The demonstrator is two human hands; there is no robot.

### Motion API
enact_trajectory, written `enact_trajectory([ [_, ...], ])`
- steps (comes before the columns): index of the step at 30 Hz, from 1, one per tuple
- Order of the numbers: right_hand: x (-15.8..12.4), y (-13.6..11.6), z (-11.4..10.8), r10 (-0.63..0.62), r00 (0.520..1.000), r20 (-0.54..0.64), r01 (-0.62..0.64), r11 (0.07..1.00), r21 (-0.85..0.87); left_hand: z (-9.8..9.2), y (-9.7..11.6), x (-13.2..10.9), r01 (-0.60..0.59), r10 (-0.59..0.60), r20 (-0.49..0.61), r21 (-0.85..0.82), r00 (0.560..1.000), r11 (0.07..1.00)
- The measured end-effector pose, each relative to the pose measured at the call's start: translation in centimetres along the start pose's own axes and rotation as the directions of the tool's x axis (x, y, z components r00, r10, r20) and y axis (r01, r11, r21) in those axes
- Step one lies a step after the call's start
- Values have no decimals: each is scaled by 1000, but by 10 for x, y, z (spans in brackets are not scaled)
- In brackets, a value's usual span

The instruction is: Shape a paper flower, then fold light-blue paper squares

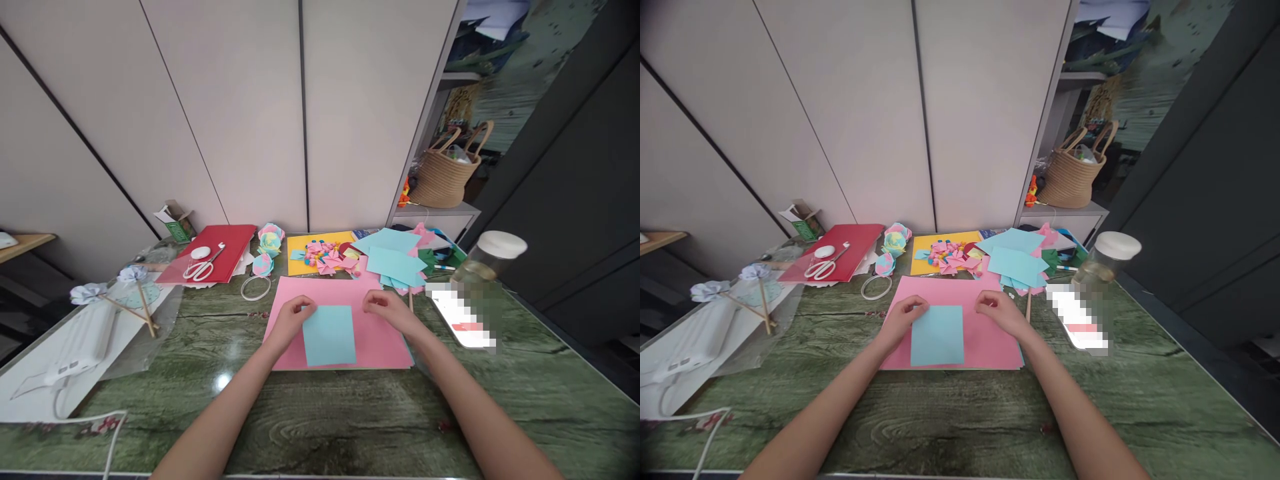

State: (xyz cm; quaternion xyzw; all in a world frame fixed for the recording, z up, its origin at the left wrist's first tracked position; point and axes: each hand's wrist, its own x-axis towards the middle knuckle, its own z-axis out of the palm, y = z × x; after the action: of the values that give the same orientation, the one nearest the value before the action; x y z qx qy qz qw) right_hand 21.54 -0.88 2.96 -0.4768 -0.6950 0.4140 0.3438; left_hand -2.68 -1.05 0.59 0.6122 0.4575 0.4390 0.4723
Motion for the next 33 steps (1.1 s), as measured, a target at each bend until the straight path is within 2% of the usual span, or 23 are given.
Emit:
enact_trajectory([
  [3,-1,-4,8,-33,999,14,33,999,34,7,1,-3,26,-25,48,-26,999,999],
  [9,-3,-1,28,-15,999,52,16,1000,-14,19,-3,-8,99,-89,135,-67,987,993],
  [13,-6,-6,32,-43,992,115,52,996,-78,23,-7,-9,108,-90,239,-63,967,992],
  [16,-9,-11,37,-54,986,157,71,992,-105,28,-6,-13,93,-75,257,-60,963,994],
  [23,-9,-13,34,-62,988,142,72,995,-63,26,2,-14,68,-50,225,-73,973,995],
  [33,0,1,-1,-26,998,-65,29,998,51,-5,5,-1,145,-128,95,-213,987,966],
])
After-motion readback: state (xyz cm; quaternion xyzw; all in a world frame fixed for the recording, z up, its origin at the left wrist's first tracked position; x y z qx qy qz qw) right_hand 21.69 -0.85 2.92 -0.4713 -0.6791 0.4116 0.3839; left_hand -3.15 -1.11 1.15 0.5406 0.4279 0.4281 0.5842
